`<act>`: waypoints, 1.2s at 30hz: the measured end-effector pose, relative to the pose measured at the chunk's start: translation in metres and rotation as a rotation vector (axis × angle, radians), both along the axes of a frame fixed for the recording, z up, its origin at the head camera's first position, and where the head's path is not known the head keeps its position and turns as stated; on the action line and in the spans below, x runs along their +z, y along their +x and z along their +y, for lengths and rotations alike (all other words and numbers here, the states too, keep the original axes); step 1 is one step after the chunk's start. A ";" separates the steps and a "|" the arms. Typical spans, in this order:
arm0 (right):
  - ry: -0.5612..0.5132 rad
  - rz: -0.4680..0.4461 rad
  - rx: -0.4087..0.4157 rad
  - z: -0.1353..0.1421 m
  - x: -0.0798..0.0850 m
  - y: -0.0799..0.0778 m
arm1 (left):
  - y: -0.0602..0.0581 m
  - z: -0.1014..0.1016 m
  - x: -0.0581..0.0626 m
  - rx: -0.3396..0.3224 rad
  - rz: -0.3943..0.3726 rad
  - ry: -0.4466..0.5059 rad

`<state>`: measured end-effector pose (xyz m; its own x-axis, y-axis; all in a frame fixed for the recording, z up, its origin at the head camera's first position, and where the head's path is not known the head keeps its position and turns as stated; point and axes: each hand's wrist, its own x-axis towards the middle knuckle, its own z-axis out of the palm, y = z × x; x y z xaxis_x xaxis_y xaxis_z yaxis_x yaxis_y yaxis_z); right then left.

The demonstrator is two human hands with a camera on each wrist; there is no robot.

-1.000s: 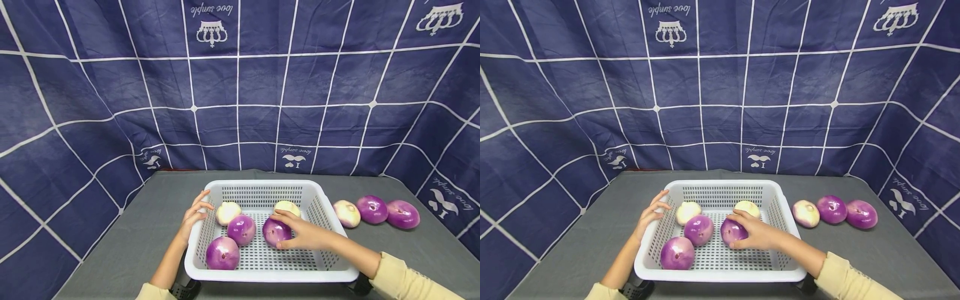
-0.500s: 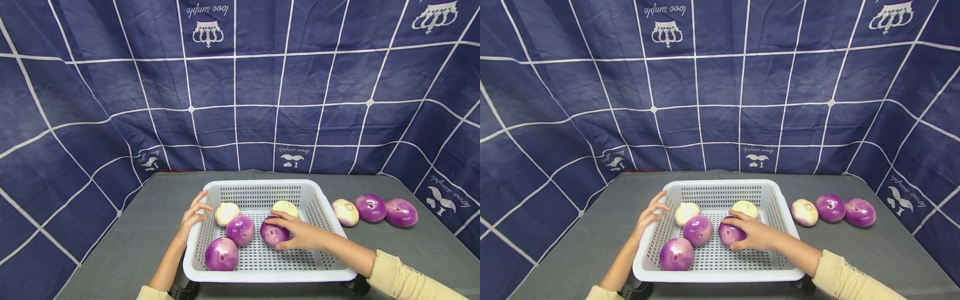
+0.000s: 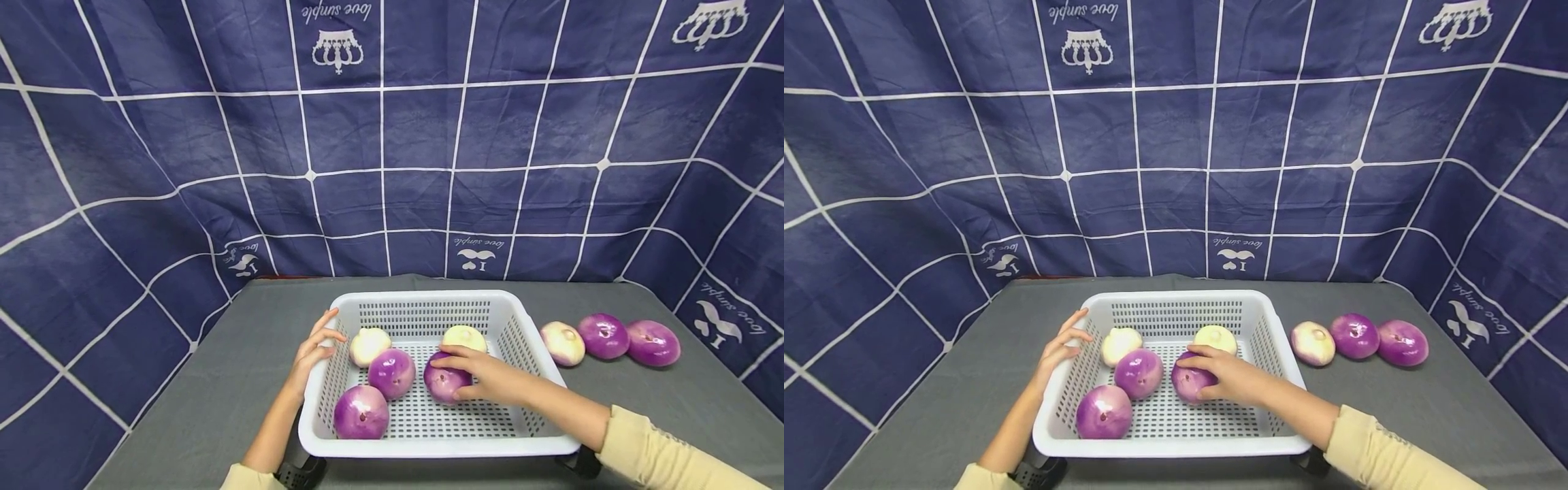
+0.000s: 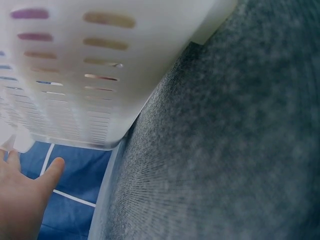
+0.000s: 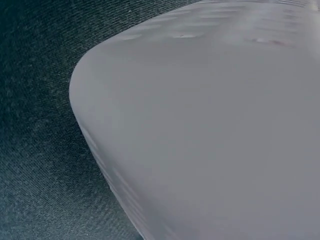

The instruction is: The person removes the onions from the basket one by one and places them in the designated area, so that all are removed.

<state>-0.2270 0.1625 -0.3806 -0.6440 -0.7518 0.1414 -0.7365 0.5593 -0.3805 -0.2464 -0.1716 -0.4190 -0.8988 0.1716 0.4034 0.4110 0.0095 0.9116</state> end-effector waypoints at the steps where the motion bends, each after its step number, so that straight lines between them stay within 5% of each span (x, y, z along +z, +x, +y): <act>1: 0.001 -0.003 -0.004 0.000 0.001 0.000 | 0.000 0.000 0.000 0.000 -0.001 0.001; 16: 0.052 -0.008 -0.050 0.002 0.007 0.004 | 0.001 -0.001 -0.001 -0.030 -0.001 0.034; 36: 0.035 0.096 0.000 0.010 0.021 0.017 | 0.000 -0.001 -0.002 -0.015 -0.005 0.009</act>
<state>-0.2101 0.1730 -0.3594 -0.6288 -0.7573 0.1766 -0.7687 0.5710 -0.2883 -0.2464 -0.1725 -0.4211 -0.8980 0.1812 0.4009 0.4069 -0.0048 0.9135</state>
